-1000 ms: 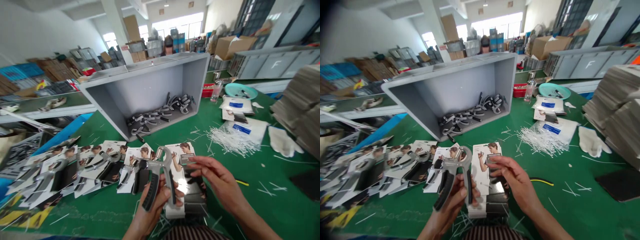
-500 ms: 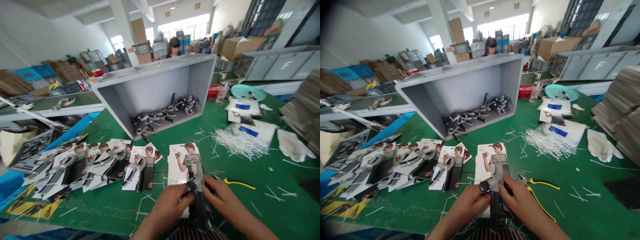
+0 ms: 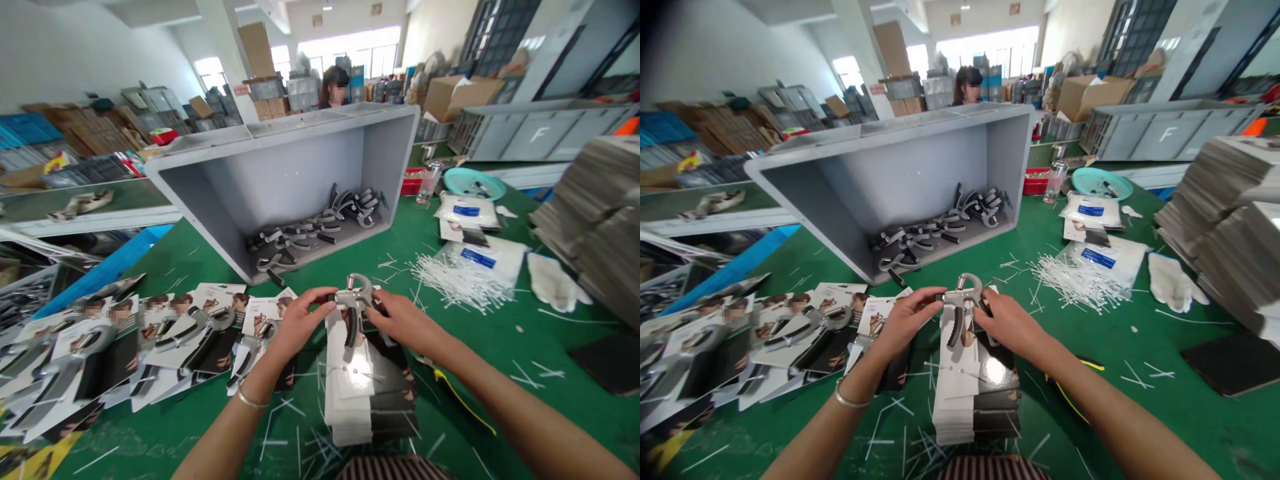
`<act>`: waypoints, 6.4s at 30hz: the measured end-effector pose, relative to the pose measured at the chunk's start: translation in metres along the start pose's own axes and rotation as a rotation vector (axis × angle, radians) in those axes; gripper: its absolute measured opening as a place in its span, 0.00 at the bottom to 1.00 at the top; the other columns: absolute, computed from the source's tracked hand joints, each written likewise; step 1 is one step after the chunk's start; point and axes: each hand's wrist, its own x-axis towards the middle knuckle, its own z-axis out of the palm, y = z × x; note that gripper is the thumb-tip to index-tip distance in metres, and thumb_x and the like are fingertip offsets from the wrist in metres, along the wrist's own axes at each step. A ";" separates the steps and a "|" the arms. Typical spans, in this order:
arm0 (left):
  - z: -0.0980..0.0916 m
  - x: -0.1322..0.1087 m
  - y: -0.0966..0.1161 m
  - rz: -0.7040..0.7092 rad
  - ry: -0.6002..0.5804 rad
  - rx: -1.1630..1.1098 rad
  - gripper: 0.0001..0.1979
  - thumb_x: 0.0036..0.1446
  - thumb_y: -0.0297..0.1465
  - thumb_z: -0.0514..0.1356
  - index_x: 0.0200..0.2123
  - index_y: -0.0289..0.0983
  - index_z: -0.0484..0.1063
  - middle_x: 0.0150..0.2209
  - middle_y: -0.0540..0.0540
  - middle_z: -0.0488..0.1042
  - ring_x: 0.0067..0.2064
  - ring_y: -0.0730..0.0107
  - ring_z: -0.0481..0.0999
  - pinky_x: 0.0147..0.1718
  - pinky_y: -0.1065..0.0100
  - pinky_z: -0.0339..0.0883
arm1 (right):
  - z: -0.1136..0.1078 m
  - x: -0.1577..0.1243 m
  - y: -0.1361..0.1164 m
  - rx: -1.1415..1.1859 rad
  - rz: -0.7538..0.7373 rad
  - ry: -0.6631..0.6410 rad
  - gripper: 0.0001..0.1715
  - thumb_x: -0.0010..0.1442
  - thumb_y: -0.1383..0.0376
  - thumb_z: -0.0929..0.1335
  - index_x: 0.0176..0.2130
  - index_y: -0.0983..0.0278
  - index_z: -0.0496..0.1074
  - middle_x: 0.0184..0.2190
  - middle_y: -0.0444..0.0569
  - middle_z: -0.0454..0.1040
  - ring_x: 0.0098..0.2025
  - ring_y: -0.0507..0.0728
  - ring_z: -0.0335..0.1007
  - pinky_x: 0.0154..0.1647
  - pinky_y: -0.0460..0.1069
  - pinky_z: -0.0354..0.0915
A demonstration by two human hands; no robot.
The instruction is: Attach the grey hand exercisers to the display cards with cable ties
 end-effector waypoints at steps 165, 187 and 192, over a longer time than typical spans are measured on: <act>0.046 -0.089 0.005 0.031 -0.014 0.121 0.02 0.61 0.27 0.61 0.35 0.37 0.74 0.35 0.47 0.75 0.40 0.67 0.73 0.41 0.67 0.66 | 0.060 -0.064 -0.004 -0.008 -0.329 0.086 0.10 0.68 0.65 0.64 0.34 0.62 0.70 0.31 0.48 0.73 0.37 0.59 0.61 0.42 0.54 0.55; 0.047 -0.101 0.035 0.215 -0.076 0.377 0.05 0.65 0.26 0.54 0.40 0.39 0.70 0.38 0.44 0.75 0.43 0.63 0.72 0.46 0.59 0.65 | 0.062 -0.073 -0.006 0.106 -0.317 0.154 0.06 0.67 0.64 0.65 0.39 0.61 0.72 0.36 0.49 0.75 0.42 0.60 0.64 0.45 0.56 0.57; 0.063 -0.112 0.013 0.128 0.123 0.455 0.21 0.61 0.32 0.61 0.55 0.37 0.63 0.53 0.37 0.70 0.56 0.54 0.68 0.55 0.51 0.64 | 0.070 -0.069 0.000 0.246 -0.306 0.220 0.07 0.66 0.66 0.66 0.34 0.60 0.72 0.38 0.48 0.76 0.44 0.59 0.66 0.49 0.57 0.58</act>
